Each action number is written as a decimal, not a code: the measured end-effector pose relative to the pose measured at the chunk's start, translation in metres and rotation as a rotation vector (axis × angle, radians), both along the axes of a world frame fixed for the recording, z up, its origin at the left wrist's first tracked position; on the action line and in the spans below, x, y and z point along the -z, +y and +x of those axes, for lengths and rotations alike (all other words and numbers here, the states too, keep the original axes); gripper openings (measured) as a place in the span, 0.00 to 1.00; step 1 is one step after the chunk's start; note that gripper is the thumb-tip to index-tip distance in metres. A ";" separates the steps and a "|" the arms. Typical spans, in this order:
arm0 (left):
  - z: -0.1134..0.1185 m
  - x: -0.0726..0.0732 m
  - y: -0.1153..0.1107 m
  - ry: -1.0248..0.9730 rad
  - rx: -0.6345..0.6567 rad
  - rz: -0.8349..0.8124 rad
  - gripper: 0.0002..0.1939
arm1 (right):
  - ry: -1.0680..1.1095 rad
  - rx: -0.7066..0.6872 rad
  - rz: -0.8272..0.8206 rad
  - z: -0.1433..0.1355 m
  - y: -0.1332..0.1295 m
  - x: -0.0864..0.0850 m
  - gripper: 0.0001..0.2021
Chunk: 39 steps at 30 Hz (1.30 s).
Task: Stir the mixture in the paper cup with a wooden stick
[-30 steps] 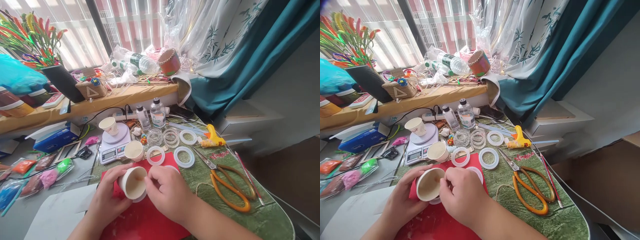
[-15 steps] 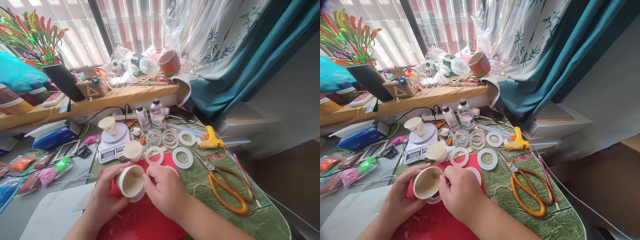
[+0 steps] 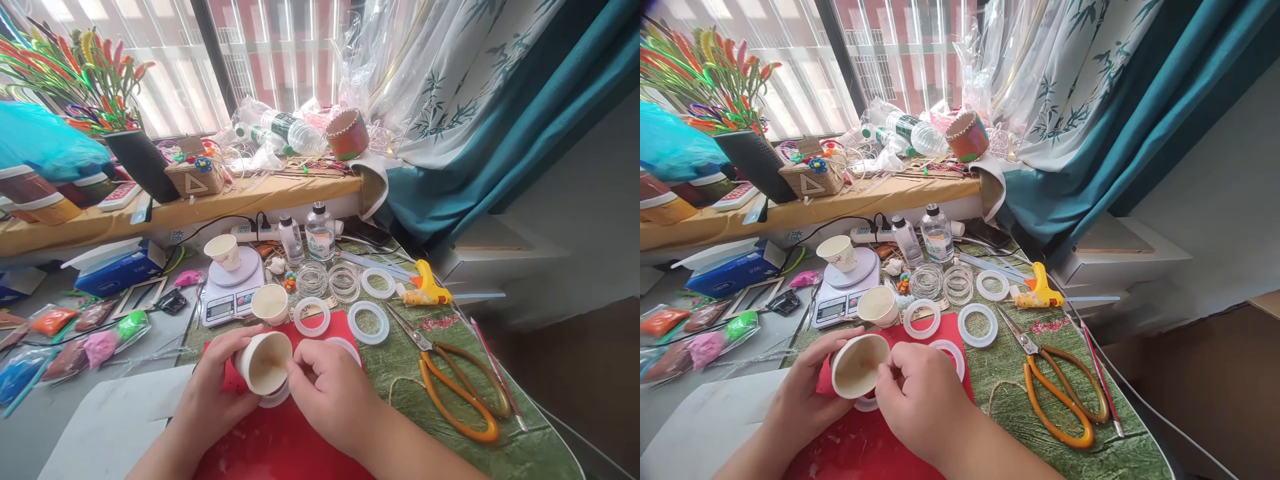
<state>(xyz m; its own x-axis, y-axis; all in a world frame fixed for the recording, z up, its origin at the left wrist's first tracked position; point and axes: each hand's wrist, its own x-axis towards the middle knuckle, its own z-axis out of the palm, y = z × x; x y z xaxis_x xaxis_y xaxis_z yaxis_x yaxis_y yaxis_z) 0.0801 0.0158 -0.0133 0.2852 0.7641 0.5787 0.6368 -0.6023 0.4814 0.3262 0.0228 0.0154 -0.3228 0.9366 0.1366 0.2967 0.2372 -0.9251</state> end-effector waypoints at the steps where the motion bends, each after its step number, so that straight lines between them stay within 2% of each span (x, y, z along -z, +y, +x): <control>1: 0.000 0.001 0.000 0.002 0.001 0.000 0.29 | 0.004 -0.014 -0.011 0.000 0.000 -0.001 0.15; 4: -0.002 0.003 0.000 0.009 0.013 0.008 0.31 | -0.030 0.024 0.042 0.001 0.001 -0.002 0.16; 8: -0.003 0.003 -0.001 0.011 0.024 0.013 0.32 | 0.020 -0.059 -0.056 0.004 0.003 -0.004 0.14; 12: -0.002 0.002 -0.002 0.013 0.023 0.000 0.31 | -0.027 0.018 -0.001 0.005 0.004 -0.004 0.15; 15: -0.002 0.002 -0.002 0.004 0.022 0.002 0.32 | -0.022 -0.029 -0.007 0.005 0.004 -0.003 0.15; 19: -0.001 0.001 -0.002 0.000 0.026 -0.001 0.32 | -0.084 0.039 0.160 0.005 0.003 -0.002 0.16; 24: 0.001 -0.003 -0.002 -0.004 0.002 0.004 0.29 | -0.038 -0.002 0.185 0.003 0.000 -0.001 0.17; 29: 0.002 -0.003 -0.001 -0.004 -0.006 0.012 0.28 | -0.071 0.107 0.248 0.003 0.000 0.002 0.15; 39: -0.001 -0.007 0.000 0.156 -0.016 0.070 0.32 | -0.114 0.100 0.223 0.006 0.004 0.000 0.16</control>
<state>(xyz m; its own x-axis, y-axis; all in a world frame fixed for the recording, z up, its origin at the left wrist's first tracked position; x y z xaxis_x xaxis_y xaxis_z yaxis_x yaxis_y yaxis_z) 0.0788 0.0156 -0.0059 0.3640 0.7282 0.5807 0.7101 -0.6204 0.3330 0.3317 0.0264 0.0154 -0.2555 0.9154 0.3111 0.4277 0.3956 -0.8128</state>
